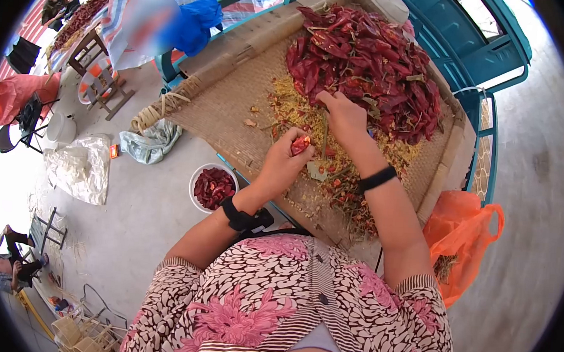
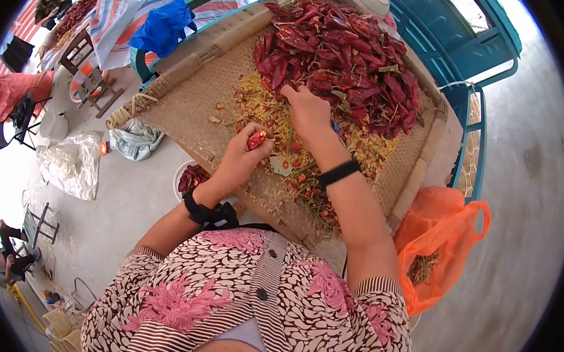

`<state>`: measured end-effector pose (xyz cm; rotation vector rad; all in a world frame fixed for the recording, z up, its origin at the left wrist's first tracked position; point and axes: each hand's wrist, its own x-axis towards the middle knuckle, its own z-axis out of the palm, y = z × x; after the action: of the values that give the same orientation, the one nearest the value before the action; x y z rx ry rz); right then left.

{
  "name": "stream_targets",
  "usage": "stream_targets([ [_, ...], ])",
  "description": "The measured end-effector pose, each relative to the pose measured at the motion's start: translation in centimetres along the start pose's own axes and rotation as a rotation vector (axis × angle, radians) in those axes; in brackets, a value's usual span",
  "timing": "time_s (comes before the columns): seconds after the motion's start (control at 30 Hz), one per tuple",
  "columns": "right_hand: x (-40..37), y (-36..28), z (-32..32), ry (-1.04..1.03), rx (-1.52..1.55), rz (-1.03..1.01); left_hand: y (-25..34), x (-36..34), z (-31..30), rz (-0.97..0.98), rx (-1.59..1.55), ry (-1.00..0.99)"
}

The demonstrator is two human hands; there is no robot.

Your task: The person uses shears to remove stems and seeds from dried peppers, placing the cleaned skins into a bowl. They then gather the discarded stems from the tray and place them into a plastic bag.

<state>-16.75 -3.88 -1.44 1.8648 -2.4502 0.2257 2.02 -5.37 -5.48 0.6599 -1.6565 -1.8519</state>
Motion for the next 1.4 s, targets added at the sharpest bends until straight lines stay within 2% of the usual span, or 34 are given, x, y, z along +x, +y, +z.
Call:
stream_targets([
  [0.03, 0.6, 0.4, 0.6, -0.045, -0.055, 0.007, 0.1, 0.1, -0.1, 0.005, 0.007, -0.008],
  [0.33, 0.9, 2.6, 3.0, 0.168, 0.130, -0.148, 0.7, -0.2, 0.2, 0.004, -0.032, 0.023],
  [0.43, 1.2, 2.4, 3.4, 0.120, 0.073, -0.138, 0.9, -0.2, 0.2, -0.020, -0.019, 0.020],
  [0.63, -0.1, 1.7, 1.2, 0.294, 0.192, -0.045, 0.7, -0.3, 0.3, 0.003, -0.105, 0.057],
  [0.73, -1.9, 1.2, -1.6, 0.058, 0.574, 0.286, 1.3, 0.2, 0.0, 0.359, 0.335, 0.239],
  [0.83, -4.4, -0.1, -4.1, -0.093, 0.872, 0.343, 4.6, 0.5, 0.8, 0.489, 0.333, 0.333],
  [0.93, -6.2, -2.2, -6.1, -0.192, 1.260, 0.492, 3.0, 1.8, 0.5, 0.454, 0.398, 0.056],
  [0.97, -6.7, -2.1, -6.2, -0.224, 1.338, 0.507, 2.5, 2.0, 0.5, 0.422, 0.389, 0.035],
  [1.03, -7.4, -2.2, -6.1, -0.137, 1.268, 0.455, 2.3, 2.3, 0.4, 0.363, 0.374, -0.009],
  [1.17, -8.4, -3.3, -6.7, 0.035, 1.216, 0.264, 2.2, 2.2, 0.4, 0.398, 0.362, -0.031],
  [1.27, -8.7, -3.2, -5.5, 0.120, 1.124, 0.257, 2.5, 2.0, 0.5, 0.396, 0.344, -0.059],
  [1.37, -8.7, -3.2, -5.8, 0.049, 1.330, 0.363, 3.4, 1.8, 0.6, 0.362, 0.405, -0.062],
  [1.4, -8.8, -3.4, -5.5, 0.158, 1.189, 0.267, 3.8, 1.6, 0.7, 0.333, 0.455, -0.062],
])
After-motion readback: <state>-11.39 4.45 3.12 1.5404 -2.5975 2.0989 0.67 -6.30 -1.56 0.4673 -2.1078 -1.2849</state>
